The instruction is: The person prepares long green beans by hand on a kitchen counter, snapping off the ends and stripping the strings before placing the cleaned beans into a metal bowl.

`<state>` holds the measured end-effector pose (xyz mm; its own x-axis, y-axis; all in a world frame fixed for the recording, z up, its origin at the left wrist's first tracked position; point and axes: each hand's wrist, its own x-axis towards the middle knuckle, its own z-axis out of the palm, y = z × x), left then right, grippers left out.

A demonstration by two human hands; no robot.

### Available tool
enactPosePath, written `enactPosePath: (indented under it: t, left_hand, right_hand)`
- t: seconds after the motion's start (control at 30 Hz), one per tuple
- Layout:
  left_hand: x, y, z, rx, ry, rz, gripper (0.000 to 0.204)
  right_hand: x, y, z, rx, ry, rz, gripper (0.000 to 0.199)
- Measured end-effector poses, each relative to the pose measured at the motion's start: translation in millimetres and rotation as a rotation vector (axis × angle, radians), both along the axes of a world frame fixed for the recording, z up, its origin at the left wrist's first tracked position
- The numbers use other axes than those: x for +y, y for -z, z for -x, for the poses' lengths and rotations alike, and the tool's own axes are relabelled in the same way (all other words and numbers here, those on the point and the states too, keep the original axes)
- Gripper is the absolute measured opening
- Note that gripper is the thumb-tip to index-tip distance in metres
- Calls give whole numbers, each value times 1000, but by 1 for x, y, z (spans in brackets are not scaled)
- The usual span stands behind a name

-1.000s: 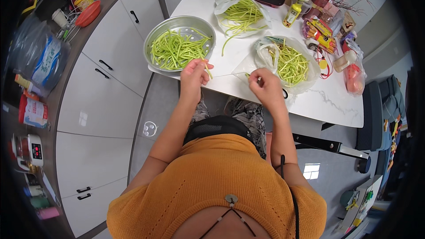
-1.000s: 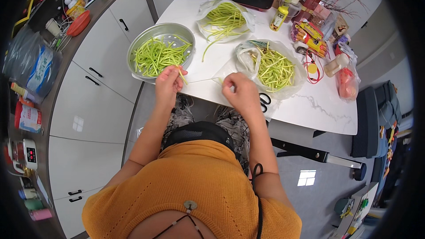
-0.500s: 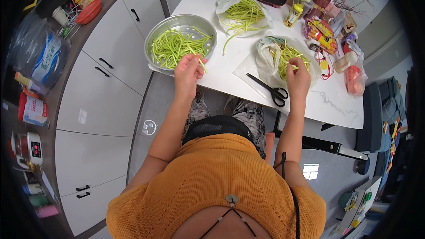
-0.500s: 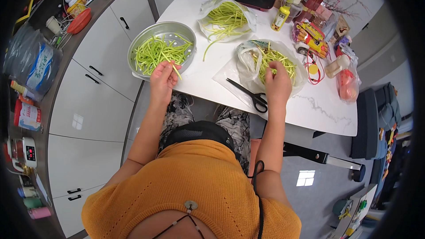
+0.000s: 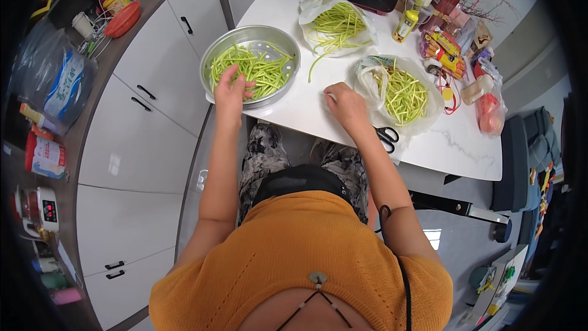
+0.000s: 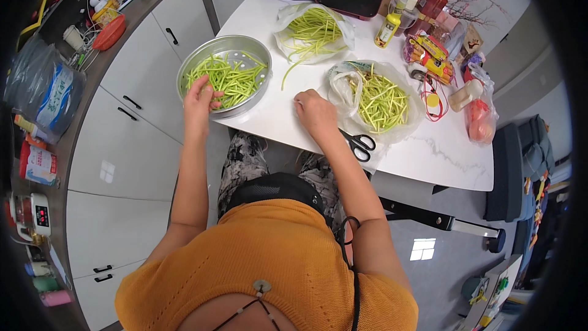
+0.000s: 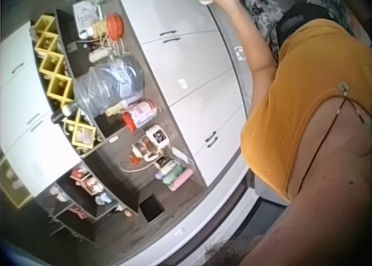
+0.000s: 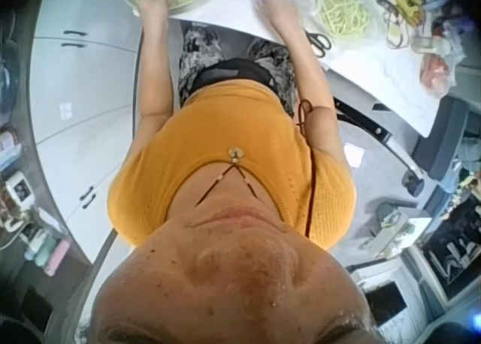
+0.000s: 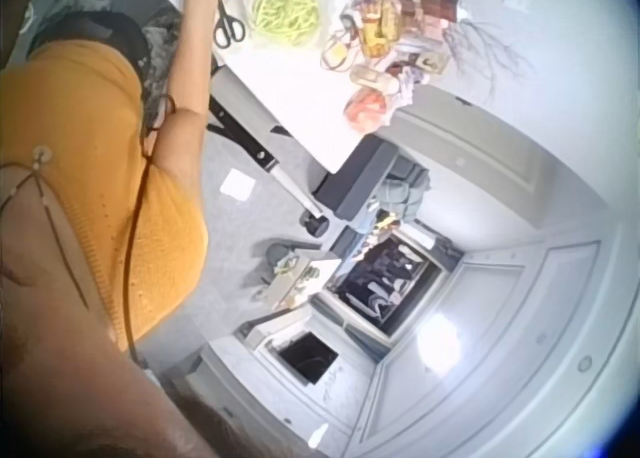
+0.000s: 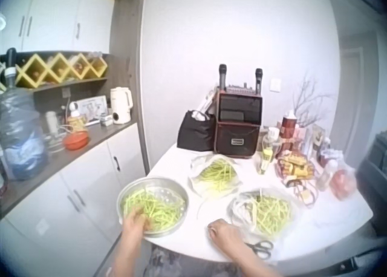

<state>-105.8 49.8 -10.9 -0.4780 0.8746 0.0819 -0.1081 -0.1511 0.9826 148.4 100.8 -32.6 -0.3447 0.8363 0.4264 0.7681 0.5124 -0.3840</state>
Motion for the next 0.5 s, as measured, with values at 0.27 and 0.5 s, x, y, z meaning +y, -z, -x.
enactPosePath:
  t: [0.27, 0.5]
  left_hand:
    - [-20, 8, -33, -17, 202, -16, 18]
    - [-22, 14, -46, 2, 305, 10, 17]
  right_hand:
    - [29, 2, 49, -241, 123, 47, 30]
    - [46, 19, 48, -227, 149, 25, 24]
